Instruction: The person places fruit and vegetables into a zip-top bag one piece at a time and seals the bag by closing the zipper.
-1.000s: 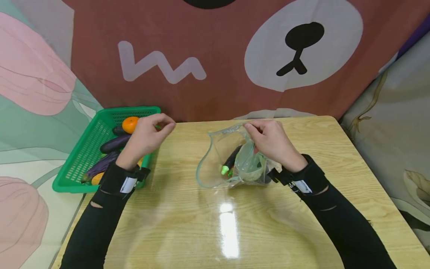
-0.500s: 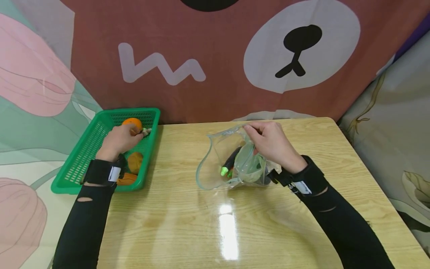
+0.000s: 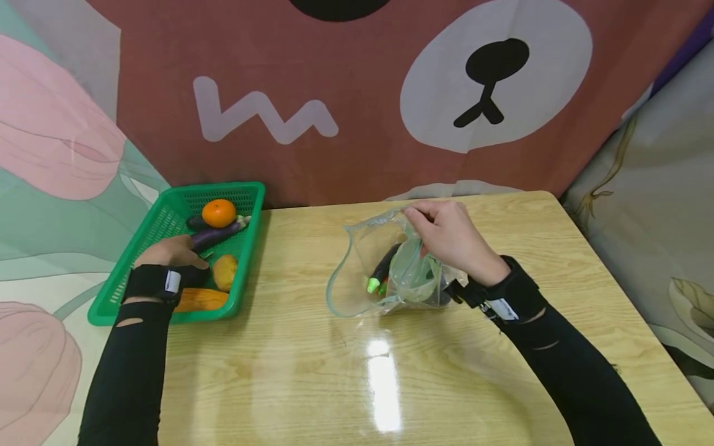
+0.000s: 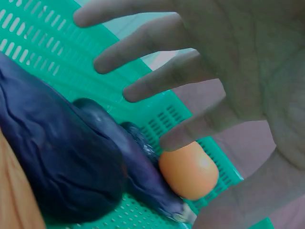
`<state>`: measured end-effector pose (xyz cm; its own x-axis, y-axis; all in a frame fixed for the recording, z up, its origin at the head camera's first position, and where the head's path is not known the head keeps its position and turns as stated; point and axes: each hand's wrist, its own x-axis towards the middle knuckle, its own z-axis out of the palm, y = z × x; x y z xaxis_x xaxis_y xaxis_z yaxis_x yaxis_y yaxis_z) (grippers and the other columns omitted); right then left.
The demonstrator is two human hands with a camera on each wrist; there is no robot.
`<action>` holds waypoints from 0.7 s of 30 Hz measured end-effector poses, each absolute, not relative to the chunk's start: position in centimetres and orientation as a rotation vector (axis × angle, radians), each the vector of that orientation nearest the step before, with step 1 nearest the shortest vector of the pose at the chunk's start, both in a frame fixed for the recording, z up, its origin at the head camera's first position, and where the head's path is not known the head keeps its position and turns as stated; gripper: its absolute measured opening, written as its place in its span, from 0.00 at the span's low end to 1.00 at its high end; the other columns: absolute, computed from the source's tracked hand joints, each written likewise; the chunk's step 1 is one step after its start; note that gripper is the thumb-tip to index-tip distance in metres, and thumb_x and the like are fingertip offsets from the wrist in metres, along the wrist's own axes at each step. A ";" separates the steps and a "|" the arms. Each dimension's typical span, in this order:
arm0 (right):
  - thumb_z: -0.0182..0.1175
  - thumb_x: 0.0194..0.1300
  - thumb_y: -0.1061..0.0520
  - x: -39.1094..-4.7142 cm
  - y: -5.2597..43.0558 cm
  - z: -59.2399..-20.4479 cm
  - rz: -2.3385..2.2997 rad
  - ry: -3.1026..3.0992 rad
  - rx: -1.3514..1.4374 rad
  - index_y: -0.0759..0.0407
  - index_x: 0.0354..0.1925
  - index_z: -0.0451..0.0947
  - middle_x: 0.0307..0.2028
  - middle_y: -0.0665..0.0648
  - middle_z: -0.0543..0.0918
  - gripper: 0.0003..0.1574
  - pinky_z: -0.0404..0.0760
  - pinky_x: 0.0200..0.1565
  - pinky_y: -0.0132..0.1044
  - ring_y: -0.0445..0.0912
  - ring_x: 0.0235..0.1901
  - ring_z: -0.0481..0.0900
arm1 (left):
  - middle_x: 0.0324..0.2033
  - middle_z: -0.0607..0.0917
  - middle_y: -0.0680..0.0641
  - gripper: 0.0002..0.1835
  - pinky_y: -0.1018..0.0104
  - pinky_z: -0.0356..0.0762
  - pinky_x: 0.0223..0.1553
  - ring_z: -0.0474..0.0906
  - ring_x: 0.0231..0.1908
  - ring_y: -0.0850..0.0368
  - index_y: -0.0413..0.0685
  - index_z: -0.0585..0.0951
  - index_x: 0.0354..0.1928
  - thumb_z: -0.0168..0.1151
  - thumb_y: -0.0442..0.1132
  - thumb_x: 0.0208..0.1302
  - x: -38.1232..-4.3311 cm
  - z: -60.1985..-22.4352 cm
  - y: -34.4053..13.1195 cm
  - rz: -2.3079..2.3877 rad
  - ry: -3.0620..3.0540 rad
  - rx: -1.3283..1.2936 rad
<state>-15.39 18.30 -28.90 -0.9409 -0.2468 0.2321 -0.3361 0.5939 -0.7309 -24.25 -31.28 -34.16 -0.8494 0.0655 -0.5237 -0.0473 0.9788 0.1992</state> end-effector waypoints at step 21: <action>0.49 0.73 0.52 -15.1 18.3 -28.6 1.278 -2.705 0.521 0.56 0.18 0.65 0.10 0.57 0.63 0.24 0.69 0.16 0.39 0.50 0.14 0.77 | 0.55 0.59 0.17 0.49 0.38 0.68 0.50 0.61 0.52 0.23 0.21 0.65 0.59 0.69 0.57 0.50 -24.1 -36.4 -32.6 0.247 2.434 -0.338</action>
